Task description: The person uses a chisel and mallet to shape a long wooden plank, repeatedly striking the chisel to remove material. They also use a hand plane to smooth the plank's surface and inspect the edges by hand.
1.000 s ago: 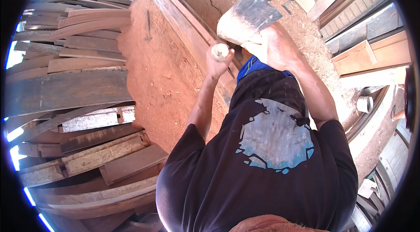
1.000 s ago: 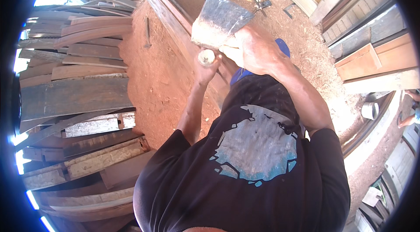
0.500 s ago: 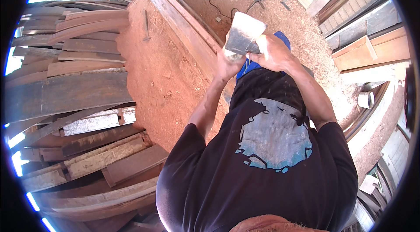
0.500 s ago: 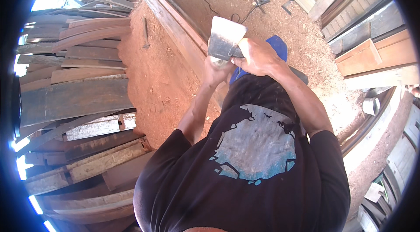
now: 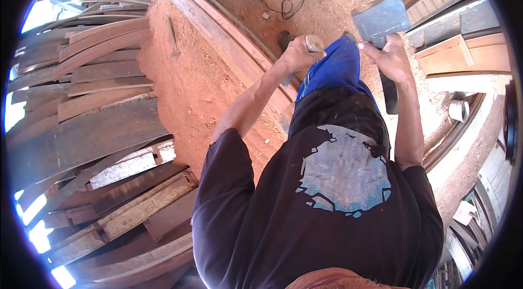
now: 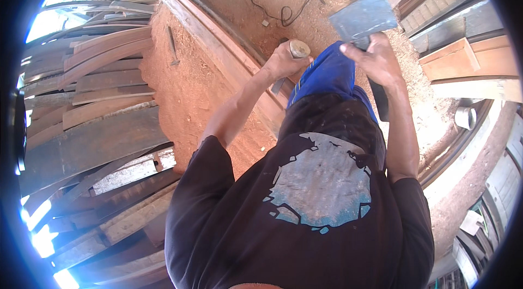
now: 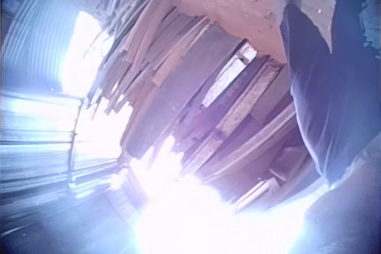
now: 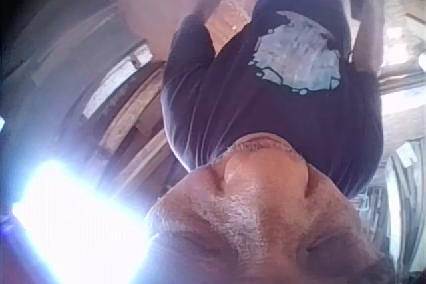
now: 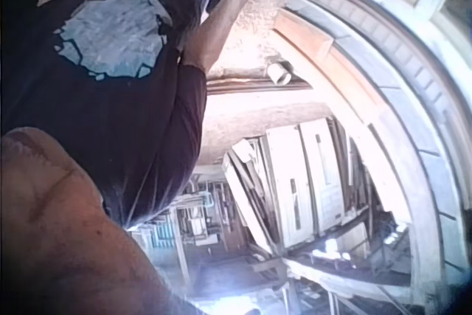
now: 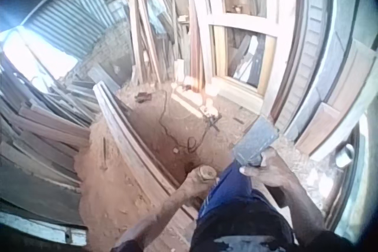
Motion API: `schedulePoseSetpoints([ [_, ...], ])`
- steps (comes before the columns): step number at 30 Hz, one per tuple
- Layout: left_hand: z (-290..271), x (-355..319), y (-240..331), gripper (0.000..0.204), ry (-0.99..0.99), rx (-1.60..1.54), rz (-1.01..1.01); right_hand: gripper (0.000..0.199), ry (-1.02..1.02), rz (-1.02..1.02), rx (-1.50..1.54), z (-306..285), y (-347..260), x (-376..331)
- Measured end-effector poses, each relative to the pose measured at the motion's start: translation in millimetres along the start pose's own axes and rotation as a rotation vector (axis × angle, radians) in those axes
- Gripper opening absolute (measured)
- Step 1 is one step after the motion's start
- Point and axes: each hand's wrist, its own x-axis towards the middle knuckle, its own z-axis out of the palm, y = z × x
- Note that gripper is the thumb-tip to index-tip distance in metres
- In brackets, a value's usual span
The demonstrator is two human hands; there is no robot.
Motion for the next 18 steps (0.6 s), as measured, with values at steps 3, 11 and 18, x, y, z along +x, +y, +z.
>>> schedulePoseSetpoints([
  [3,6,2,-9,0.043,-0.017,0.031,0.027,0.035,0.024,0.158,0.003,-14,12,20],
  [11,2,0,-5,0.043,-0.03,0.059,0.006,0.046,-0.209,-0.17,-0.568,74,96,36],
  [18,-18,29,-6,0.029,-0.316,0.082,-0.034,0.036,-0.309,0.2,0.116,59,60,46],
])
